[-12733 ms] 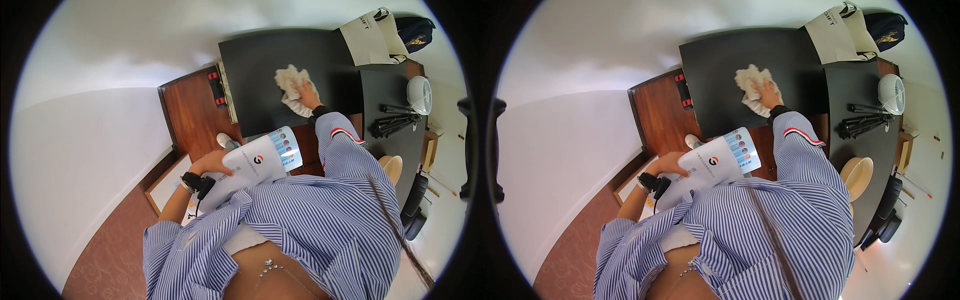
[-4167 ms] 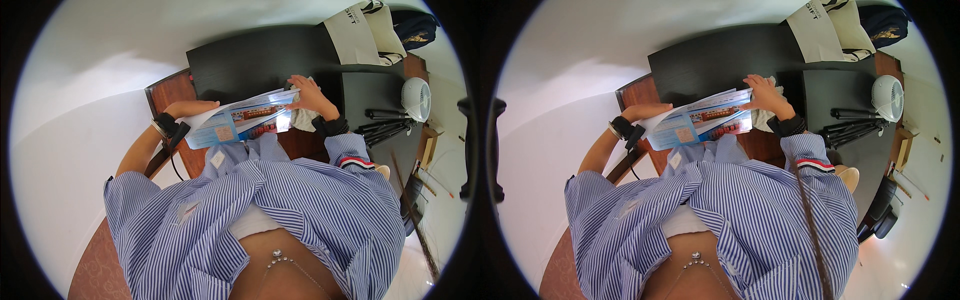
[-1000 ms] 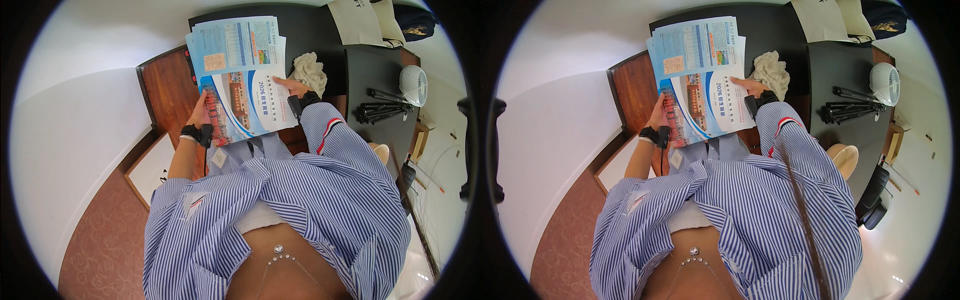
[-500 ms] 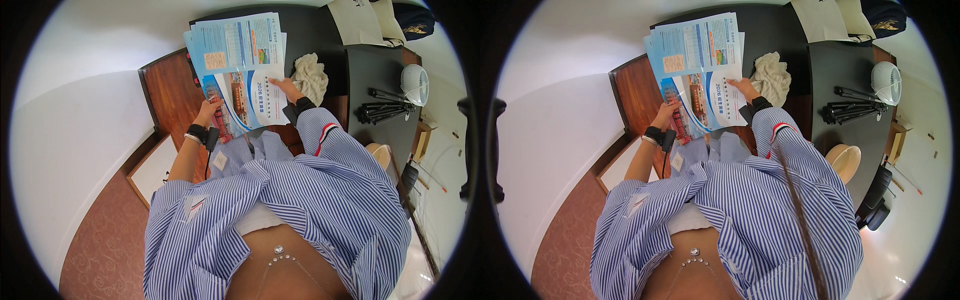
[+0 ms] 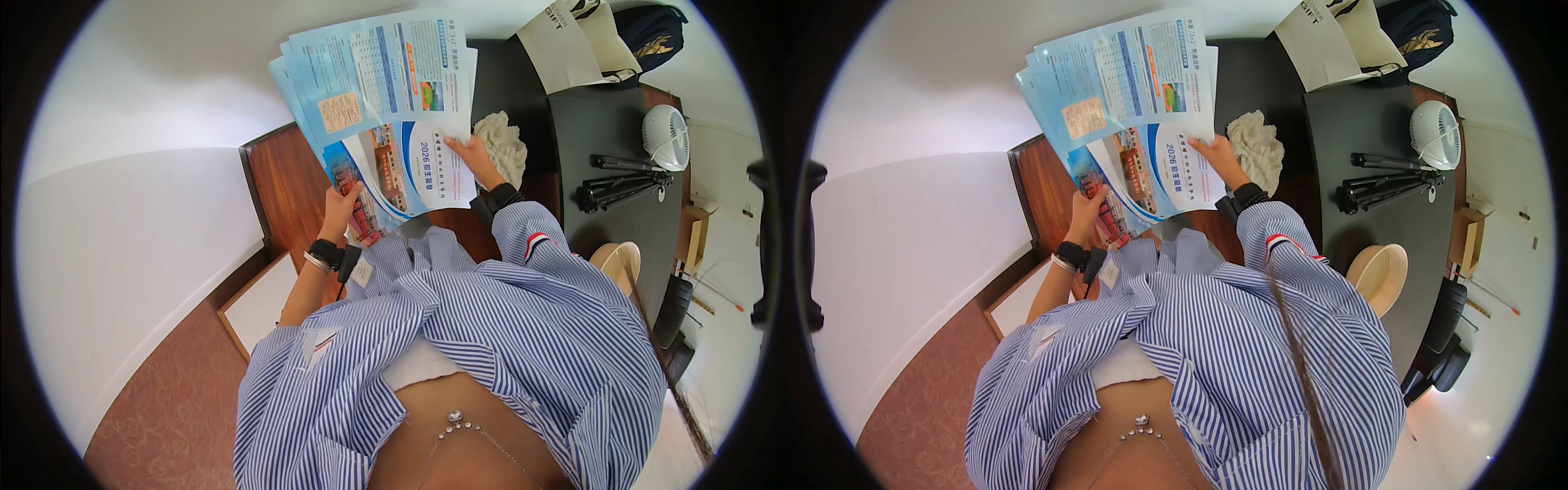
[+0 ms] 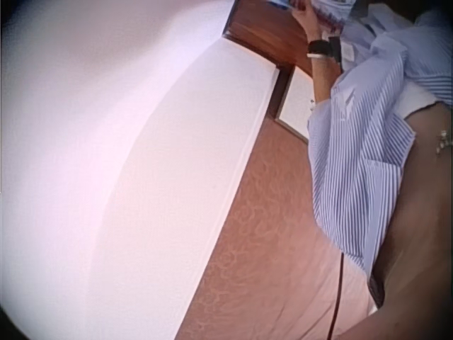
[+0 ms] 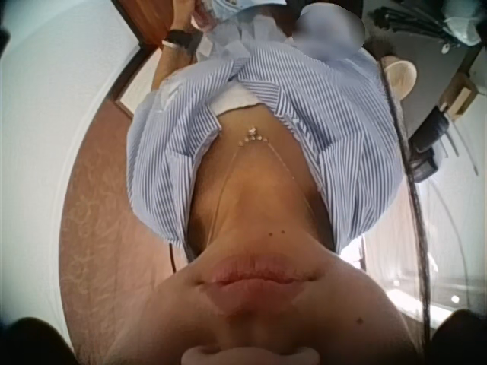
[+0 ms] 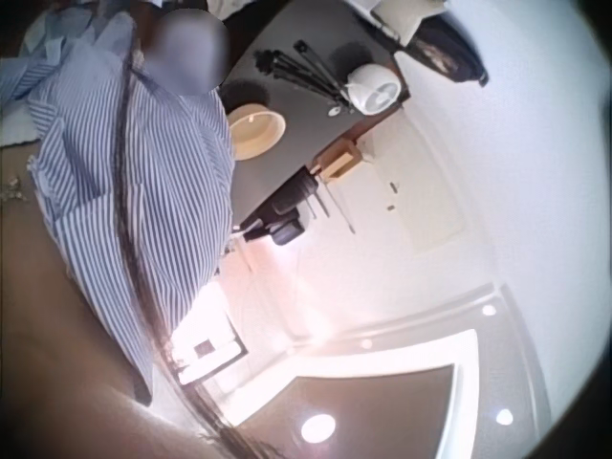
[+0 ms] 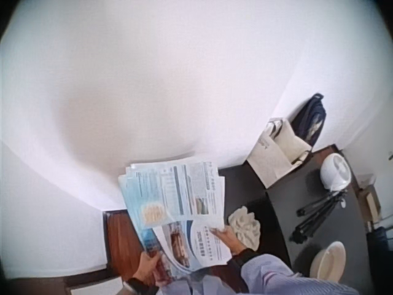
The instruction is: The person wipes a black table surface with a cloth, moves a bowl and papers aside, and cleans the underside of the table while kneeling. The person also handles a helmet and a stack of papers during the cleaning process.
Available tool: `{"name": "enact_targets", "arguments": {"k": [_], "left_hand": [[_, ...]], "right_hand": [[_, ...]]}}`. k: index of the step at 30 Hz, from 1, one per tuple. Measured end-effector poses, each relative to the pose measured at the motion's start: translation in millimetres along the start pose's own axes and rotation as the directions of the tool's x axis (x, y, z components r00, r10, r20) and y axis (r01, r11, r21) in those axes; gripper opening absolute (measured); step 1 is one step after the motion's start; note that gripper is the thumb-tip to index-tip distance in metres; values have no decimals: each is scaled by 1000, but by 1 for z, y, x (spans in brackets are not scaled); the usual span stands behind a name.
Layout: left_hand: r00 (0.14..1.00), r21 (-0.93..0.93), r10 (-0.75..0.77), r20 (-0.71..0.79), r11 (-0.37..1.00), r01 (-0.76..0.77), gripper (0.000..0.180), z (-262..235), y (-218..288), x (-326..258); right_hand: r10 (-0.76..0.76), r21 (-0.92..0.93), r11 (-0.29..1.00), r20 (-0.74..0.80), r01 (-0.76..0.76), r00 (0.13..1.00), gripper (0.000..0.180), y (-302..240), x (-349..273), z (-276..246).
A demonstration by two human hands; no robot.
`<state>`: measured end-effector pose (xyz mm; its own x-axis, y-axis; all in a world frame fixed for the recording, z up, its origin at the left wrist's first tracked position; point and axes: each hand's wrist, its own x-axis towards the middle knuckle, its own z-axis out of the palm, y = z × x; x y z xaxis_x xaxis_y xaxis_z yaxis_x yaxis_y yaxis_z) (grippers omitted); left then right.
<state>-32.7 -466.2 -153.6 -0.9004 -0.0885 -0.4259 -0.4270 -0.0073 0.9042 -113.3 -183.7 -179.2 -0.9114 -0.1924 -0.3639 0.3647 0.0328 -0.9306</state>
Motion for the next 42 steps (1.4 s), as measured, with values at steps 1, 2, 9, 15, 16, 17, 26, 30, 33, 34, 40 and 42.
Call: {"name": "enact_targets", "arguments": {"k": [1, 2, 9, 15, 16, 17, 26, 30, 33, 34, 40, 42], "left_hand": [[999, 47, 49, -6, 998, -49, 17, -1, 3, -1], [998, 120, 56, -10, 991, -54, 18, -2, 5, -1], [938, 123, 302, -168, 951, -284, 19, 2, 3, 37], [917, 181, 358, -175, 928, -327, 20, -1, -17, 44], [923, 159, 346, -170, 934, -321, 20, -3, -21, 40], [926, 134, 340, -165, 938, -320, 19, -5, -22, 36], [965, -14, 210, 159, 977, -211, 62, -38, 13, 2], [868, 31, 443, 224, 887, -461, 84, -49, 58, 1], [825, 1, 461, 328, 873, -488, 88, -52, 78, 1], [817, -105, 452, 359, 889, -445, 88, -52, 81, 2], [875, 91, 366, 319, 907, -412, 55, -54, 73, 21], [967, 169, 80, 244, 978, -123, 43, -54, 73, 28]], "right_hand": [[-19, 11, 1000, -11, 19, 1000, 30, -3, -2, 2], [13, 4, 1000, -47, -12, 999, 30, -6, -2, 4], [-326, -39, 945, -34, 325, 945, 28, -22, 13, 11], [-385, -206, 902, 18, 380, 923, 34, -10, 14, 1], [-317, -188, 929, 47, 320, 947, 34, -5, 11, -1], [-242, -170, 953, 78, 252, 967, 35, -1, 7, -2], [-191, -279, 932, 168, 233, 967, 27, -3, -20, -11], [-273, -343, 846, 382, 409, 883, 29, -26, -20, -18], [-306, -232, 874, 419, 427, 855, 30, -41, -20, -21], [-320, -209, 875, 425, 436, 846, 30, -44, -20, -21], [-60, -357, 925, 198, 129, 978, 36, -38, -20, -17], [-237, -243, 930, 185, 278, 954, 35, -34, -15, -13]]}}
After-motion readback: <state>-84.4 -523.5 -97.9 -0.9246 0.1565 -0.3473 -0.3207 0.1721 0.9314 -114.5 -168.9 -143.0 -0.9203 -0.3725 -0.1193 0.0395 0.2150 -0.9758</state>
